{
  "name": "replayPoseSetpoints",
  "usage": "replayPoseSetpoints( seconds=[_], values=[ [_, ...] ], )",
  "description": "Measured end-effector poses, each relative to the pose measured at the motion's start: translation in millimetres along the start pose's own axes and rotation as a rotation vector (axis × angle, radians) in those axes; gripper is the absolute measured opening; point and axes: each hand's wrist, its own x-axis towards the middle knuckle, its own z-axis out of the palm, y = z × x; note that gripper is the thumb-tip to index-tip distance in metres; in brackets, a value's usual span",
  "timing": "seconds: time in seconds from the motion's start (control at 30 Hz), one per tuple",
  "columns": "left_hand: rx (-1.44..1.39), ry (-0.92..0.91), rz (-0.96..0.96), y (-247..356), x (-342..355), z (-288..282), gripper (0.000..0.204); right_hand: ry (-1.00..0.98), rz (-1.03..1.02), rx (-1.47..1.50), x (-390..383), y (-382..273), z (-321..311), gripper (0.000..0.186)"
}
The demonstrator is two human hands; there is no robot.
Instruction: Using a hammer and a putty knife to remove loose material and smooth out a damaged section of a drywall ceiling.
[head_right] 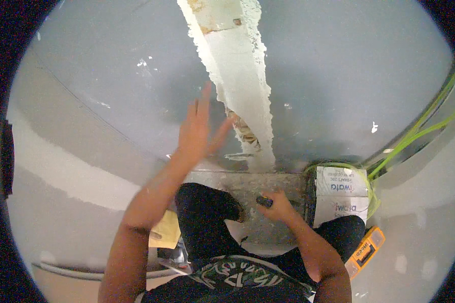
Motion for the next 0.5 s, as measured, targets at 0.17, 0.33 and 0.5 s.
replayPoseSetpoints(
  seconds=[0.17, 0.33, 0.5],
  values=[
    [0.285, -0.228, -0.153, 29, 75, -10, 0.108, -0.013, 0.017, -0.137, 6, 10, -25, 0.024],
    [0.381, -0.179, -0.204, 27, 64, 6, 0.120, 0.269, -0.105, 0.058, 16, -9, -65, 0.021],
    [0.392, -0.217, -0.199, 27, 66, 9, 0.122, 0.347, -0.114, -0.097, 9, 6, -69, 0.019]
  ],
)
